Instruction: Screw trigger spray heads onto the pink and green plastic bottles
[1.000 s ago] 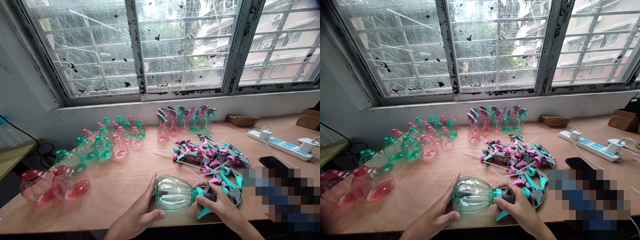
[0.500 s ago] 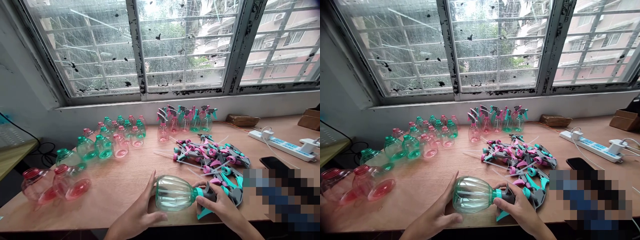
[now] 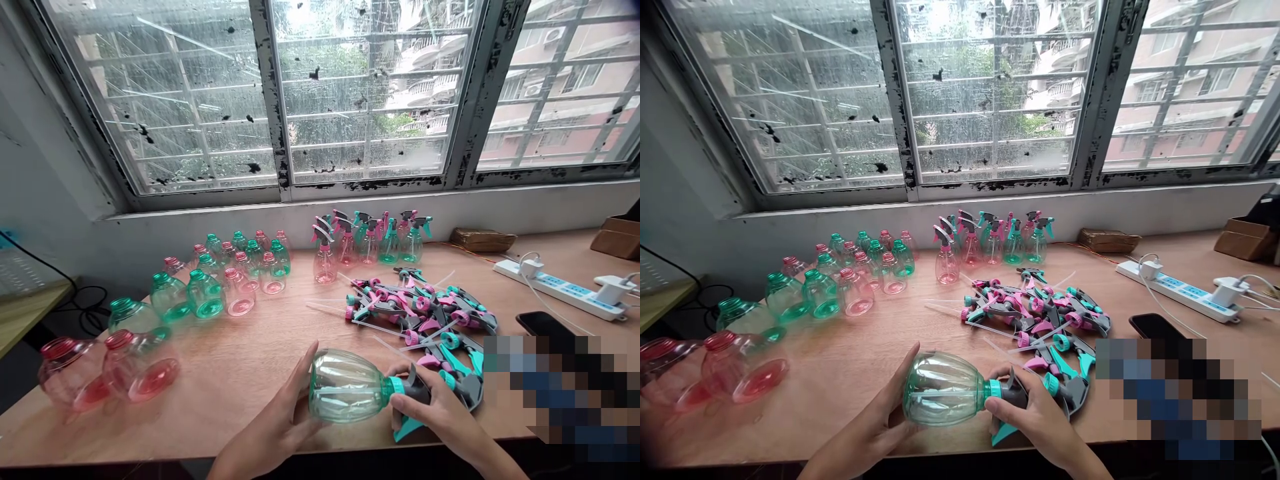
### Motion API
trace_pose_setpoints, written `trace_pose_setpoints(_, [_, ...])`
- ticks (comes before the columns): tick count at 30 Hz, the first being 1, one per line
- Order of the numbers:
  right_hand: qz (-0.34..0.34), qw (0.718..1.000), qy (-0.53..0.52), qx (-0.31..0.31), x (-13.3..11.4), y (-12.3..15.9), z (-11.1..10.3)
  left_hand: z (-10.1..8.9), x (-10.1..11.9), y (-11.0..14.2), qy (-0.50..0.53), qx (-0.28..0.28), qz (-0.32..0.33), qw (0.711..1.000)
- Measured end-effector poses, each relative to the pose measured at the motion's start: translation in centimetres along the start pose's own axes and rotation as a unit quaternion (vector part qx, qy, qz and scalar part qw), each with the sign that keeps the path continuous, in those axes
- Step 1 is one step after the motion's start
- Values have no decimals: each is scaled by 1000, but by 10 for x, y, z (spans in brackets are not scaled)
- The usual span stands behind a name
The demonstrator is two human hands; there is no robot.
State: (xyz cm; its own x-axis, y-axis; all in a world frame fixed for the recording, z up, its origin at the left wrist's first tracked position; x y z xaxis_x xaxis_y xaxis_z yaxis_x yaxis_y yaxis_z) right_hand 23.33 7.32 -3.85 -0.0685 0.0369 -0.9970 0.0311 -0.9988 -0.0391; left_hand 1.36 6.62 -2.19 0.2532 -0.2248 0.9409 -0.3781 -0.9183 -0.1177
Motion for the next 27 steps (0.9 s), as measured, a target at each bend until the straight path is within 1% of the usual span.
trace_pose_setpoints(3, [2,1000,-1,-1,0,0,0,0,0,1,31,7,-18,999])
trace_pose_setpoints(5, [1,1000,-1,-5,0,0,0,-1,-1,2,32,10,-24,999])
trace_pose_setpoints(9, [2,1000,-8,-8,1,0,0,-7,-5,0,-46,29,-23,998])
trace_pose_setpoints(10, [4,1000,-11,-6,2,0,-1,-8,-5,0,-50,29,-20,998])
trace_pose_setpoints(14, [3,1000,-9,8,1,0,-3,-2,-1,-1,-2,6,-13,1000])
trace_pose_setpoints(20, [5,1000,0,-1,-3,1,0,-3,-5,0,-9,7,-43,999])
trace_pose_setpoints(24, [9,1000,1,0,1,0,0,-7,-8,0,-31,14,-33,999])
trace_pose_setpoints(27, [8,1000,-1,7,5,-1,-2,-5,-5,-1,-29,11,-15,999])
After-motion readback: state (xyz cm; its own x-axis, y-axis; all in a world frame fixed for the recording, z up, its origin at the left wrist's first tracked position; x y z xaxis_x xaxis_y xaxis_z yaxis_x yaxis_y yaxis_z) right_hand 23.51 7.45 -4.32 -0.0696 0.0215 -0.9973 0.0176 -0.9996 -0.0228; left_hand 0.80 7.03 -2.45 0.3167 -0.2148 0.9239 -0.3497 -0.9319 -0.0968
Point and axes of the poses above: each hand's wrist, its own y-axis away from the middle knuckle, its own z-axis out of the palm, x = y × z, the point moved 9 cm from there along -y, towards the middle knuckle, and after that the axes turned 13 degrees about x, right-handed, at the moved point
